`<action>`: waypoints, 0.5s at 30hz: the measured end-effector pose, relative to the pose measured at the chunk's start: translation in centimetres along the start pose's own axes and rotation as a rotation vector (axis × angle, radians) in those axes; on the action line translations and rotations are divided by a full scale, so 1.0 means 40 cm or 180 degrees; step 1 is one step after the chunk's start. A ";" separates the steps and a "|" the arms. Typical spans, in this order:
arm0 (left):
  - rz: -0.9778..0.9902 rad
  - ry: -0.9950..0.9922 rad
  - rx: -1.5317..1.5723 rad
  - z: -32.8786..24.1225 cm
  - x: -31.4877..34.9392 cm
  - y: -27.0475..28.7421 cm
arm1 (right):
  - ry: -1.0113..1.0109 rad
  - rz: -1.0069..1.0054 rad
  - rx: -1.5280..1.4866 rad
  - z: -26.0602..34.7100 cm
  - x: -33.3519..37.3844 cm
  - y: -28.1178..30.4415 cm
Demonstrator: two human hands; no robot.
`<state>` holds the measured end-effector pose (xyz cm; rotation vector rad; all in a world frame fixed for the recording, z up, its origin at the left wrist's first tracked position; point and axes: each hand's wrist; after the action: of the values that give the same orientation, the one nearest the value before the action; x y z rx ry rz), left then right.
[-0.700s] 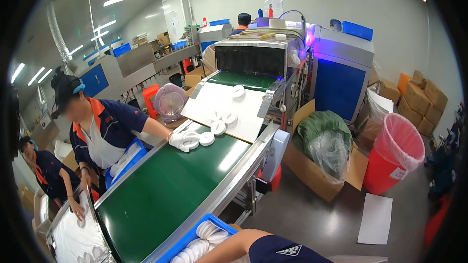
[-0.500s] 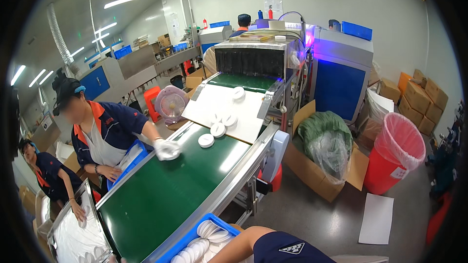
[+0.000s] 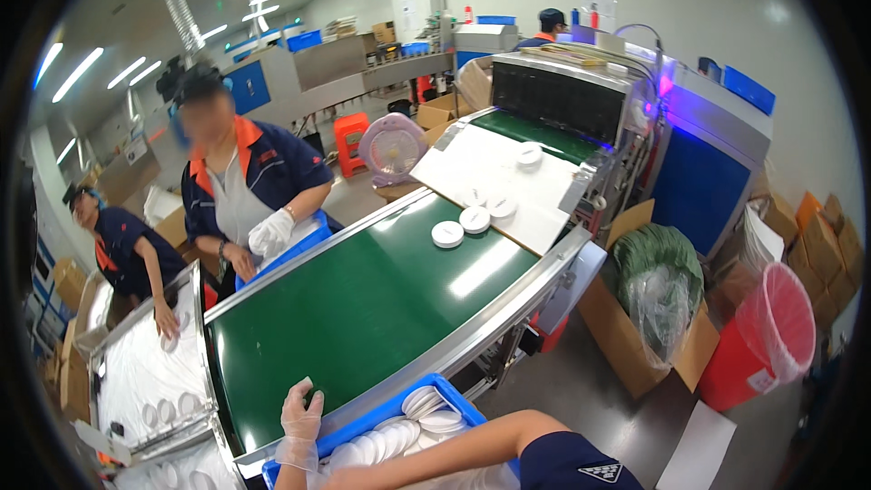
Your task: The person sorts and stacks white plastic lids by hand, moving them from workstations onto a conveyor belt. The person wears protective gloves while handling the lids.
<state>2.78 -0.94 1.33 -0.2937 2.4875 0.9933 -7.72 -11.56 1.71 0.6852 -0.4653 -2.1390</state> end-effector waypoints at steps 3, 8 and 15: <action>-0.0091 -0.0167 -0.0322 -0.021 0.010 0.034 | 0.0666 -0.0945 0.1865 -0.009 0.022 0.191; -0.0017 -0.0366 -0.0481 -0.029 0.008 0.017 | -0.1532 -0.2723 0.1487 -0.226 0.149 0.600; -0.0030 -0.0462 -0.0570 -0.036 -0.001 0.013 | -0.2015 -0.2938 0.2840 -0.732 0.365 1.001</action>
<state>2.18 -1.57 2.58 -0.2780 2.2699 1.1925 26.76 -49.65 -4.21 0.7509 -1.7974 -2.9957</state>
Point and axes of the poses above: each hand's wrist, its own x-axis away from the middle knuckle, its own y-axis out of the back of the hand, z = x × y, and after that the axes turned 13 degrees about -z, right-handed
